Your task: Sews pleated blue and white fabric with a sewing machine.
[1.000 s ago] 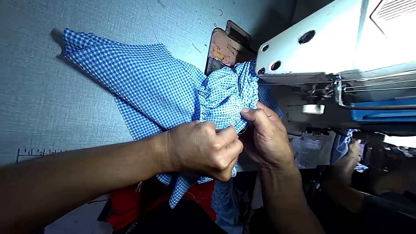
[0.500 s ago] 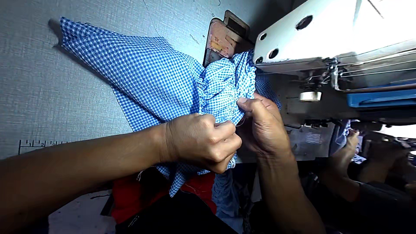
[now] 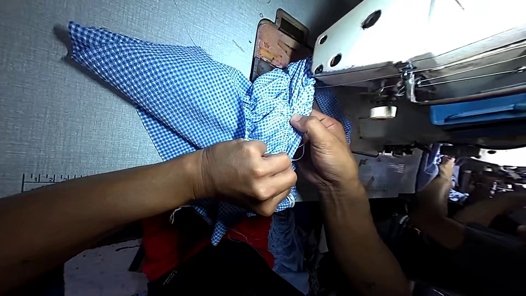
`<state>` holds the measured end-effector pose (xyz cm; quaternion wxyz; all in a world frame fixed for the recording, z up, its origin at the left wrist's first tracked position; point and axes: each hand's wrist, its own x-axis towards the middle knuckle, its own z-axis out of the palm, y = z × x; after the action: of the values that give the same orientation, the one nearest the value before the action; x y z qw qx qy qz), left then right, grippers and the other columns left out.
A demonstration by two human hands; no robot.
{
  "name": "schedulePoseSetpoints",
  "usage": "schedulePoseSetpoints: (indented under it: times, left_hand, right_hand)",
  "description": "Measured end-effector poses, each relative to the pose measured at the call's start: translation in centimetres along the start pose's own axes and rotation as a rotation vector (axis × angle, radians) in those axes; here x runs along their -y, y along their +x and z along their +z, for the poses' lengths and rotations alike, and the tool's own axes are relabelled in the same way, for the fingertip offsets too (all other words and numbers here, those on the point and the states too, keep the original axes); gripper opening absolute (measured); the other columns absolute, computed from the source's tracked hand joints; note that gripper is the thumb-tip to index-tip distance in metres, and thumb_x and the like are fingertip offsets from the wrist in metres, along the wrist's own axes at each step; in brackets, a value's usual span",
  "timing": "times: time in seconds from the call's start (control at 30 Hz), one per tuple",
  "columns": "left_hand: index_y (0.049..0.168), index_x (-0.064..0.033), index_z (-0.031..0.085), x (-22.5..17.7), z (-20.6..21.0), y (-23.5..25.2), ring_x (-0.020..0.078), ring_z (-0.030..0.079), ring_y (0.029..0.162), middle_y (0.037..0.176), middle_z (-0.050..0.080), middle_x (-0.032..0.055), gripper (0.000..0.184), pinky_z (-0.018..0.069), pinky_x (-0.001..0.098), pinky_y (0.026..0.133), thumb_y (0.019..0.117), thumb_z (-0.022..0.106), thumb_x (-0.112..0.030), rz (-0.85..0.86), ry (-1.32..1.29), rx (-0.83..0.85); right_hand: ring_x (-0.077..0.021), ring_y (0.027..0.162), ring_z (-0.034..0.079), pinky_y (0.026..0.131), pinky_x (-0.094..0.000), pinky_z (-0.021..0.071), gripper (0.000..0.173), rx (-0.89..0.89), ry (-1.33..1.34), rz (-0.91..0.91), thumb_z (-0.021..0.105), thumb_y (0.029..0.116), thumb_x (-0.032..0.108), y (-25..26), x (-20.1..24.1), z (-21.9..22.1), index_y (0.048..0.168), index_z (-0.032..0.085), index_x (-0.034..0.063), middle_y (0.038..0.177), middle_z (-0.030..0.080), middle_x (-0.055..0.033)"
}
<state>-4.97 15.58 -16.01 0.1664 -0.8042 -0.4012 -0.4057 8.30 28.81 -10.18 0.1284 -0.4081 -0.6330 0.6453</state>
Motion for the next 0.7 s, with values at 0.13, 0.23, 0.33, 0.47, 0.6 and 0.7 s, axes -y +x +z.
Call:
schedulePoseSetpoints:
  times: [0.13, 0.23, 0.33, 0.47, 0.6, 0.7]
  left_hand:
    - [0.087, -0.0026, 0.074, -0.16, -0.07, -0.07, 0.0164, 0.050, 0.059, 0.082, 0.070, 0.0106, 0.024, 0.0258, 0.0324, 0.049, 0.1008, 0.054, -0.004, 0.012, -0.010, -0.025]
    - [0.084, -0.0039, 0.073, -0.31, -0.17, -0.12, 0.0155, 0.053, 0.061, 0.082, 0.071, 0.0098, 0.024, 0.0266, 0.0318, 0.050, 0.0990, 0.055, -0.003, 0.010, -0.040, -0.028]
    - [0.089, -0.0025, 0.075, -0.21, -0.21, -0.11, 0.0158, 0.051, 0.060, 0.083, 0.071, 0.0103, 0.024, 0.0263, 0.0325, 0.051, 0.1004, 0.054, -0.003, 0.021, -0.031, -0.027]
    - [0.087, -0.0027, 0.074, -0.18, -0.17, -0.11, 0.0151, 0.049, 0.058, 0.077, 0.067, 0.0088, 0.023, 0.0256, 0.0320, 0.050, 0.0998, 0.054, -0.003, 0.041, -0.047, -0.029]
    - [0.087, -0.0028, 0.075, -0.22, -0.16, -0.11, 0.0150, 0.049, 0.058, 0.077, 0.068, 0.0084, 0.024, 0.0260, 0.0320, 0.050, 0.0995, 0.055, -0.003, 0.056, -0.063, -0.023]
    - [0.087, -0.0023, 0.074, -0.24, -0.17, -0.09, 0.0150, 0.050, 0.058, 0.078, 0.069, 0.0084, 0.024, 0.0260, 0.0321, 0.049, 0.1001, 0.055, -0.003, 0.070, -0.065, -0.021]
  right_hand:
    - [-0.0106, 0.072, 0.071, 0.065, -0.0283, 0.0622, 0.019, -0.006, 0.012, 0.006, 0.053, 0.1055, 0.015, -0.06, -0.01, 0.10, 0.104, 0.070, 0.0068, 0.086, 0.071, -0.0053]
    - [-0.0094, 0.071, 0.071, 0.063, -0.0269, 0.0618, 0.018, -0.017, 0.003, 0.012, 0.053, 0.1054, 0.017, -0.21, 0.07, 0.22, 0.104, 0.069, 0.0087, 0.085, 0.072, -0.0042]
    - [-0.0089, 0.071, 0.070, 0.063, -0.0261, 0.0612, 0.017, -0.027, -0.002, 0.025, 0.053, 0.1051, 0.017, -0.36, 0.17, 0.28, 0.104, 0.069, 0.0099, 0.085, 0.071, -0.0034]
    - [-0.0094, 0.072, 0.072, 0.065, -0.0268, 0.0619, 0.019, -0.029, 0.011, 0.034, 0.052, 0.1057, 0.018, -0.45, 0.20, 0.30, 0.108, 0.069, 0.0099, 0.087, 0.072, -0.0040]
    - [-0.0093, 0.073, 0.072, 0.066, -0.0268, 0.0620, 0.019, -0.035, 0.011, 0.042, 0.051, 0.1066, 0.020, -0.52, 0.30, 0.41, 0.108, 0.068, 0.0109, 0.087, 0.072, -0.0033]
    - [-0.0091, 0.073, 0.072, 0.065, -0.0266, 0.0623, 0.019, -0.049, 0.019, 0.053, 0.054, 0.1070, 0.023, -0.44, 0.40, 0.55, 0.109, 0.069, 0.0113, 0.087, 0.073, -0.0031]
